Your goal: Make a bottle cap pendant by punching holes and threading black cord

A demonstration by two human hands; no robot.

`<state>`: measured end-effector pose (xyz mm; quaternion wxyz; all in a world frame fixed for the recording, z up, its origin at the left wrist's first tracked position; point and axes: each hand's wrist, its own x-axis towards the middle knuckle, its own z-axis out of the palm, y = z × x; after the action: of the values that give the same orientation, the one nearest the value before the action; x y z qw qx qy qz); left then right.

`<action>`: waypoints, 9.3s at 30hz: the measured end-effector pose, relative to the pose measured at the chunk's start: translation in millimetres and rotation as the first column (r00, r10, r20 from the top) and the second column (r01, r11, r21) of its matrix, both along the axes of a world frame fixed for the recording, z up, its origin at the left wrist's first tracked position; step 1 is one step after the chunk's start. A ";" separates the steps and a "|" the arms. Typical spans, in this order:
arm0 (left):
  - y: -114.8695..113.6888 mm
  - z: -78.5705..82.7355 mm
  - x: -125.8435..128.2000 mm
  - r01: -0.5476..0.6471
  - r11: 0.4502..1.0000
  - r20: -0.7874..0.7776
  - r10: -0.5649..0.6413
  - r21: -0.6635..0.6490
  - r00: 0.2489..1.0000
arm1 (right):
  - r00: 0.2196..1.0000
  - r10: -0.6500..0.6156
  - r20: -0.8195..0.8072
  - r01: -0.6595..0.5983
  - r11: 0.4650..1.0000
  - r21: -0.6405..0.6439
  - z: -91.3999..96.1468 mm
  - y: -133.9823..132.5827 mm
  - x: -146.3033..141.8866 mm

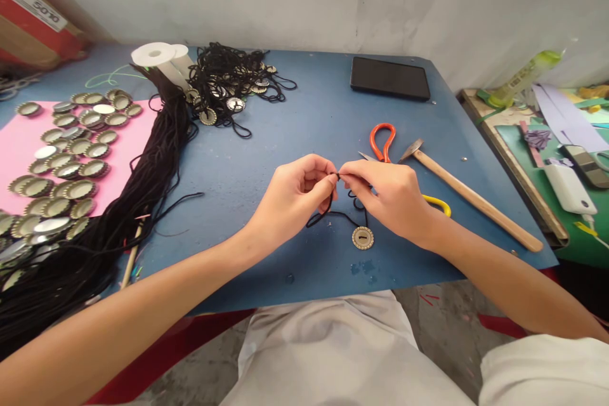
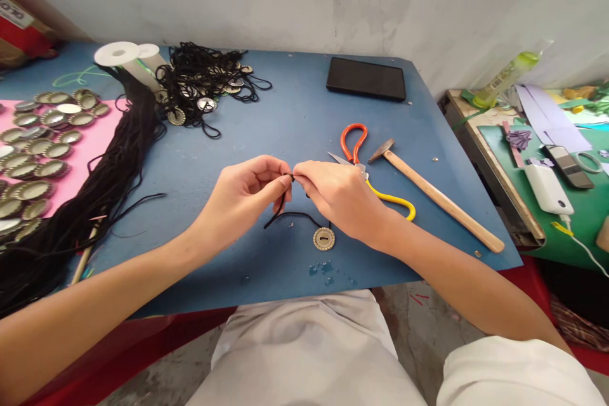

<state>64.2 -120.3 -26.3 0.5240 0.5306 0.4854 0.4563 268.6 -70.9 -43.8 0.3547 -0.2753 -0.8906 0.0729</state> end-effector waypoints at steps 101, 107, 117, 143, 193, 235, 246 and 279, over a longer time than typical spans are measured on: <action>0.4 -3.0 -2.3 0.028 0.997 0.105 -0.021 -0.072 0.994 | 0.997 0.045 -0.060 -0.052 0.990 -0.133 2.9 0.9 0.9; 0.6 -3.4 -1.2 0.019 0.995 0.124 -0.007 -0.097 0.992 | 0.987 0.053 0.152 -0.083 0.977 0.196 -6.7 7.6 8.1; 0.1 -4.5 -1.7 0.012 0.996 0.113 -0.001 -0.091 0.994 | 0.970 0.062 0.236 -0.133 0.945 0.298 -4.4 7.4 12.6; -1.4 -5.0 -4.3 0.023 0.999 -0.042 -0.021 0.031 0.999 | 1.000 -0.006 -0.021 0.002 0.979 -0.206 4.9 -2.3 -0.2; -2.2 -8.0 -4.8 -0.005 0.995 -0.066 0.012 0.101 0.998 | 0.993 -0.039 -0.108 0.010 0.967 -0.256 4.8 -3.5 -3.6; 6.4 -10.3 -8.3 0.156 0.984 0.122 -0.145 -0.089 0.982 | 0.991 -0.036 -0.132 -0.012 0.939 -0.343 5.5 0.3 -0.3; 3.8 -4.7 -8.5 0.277 0.915 0.227 -0.215 -0.294 0.950 | 0.997 -0.019 -0.081 0.004 0.984 -0.178 2.8 1.0 1.9; 5.4 3.7 -11.1 0.170 0.977 -0.245 -0.134 0.132 0.960 | 0.984 -0.003 -0.180 -0.080 0.889 -0.452 11.8 -1.4 -1.6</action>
<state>53.0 -115.0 -22.6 0.4545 0.6550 0.4656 0.3842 267.0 -72.3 -32.0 0.3556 -0.3256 -0.8189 0.3114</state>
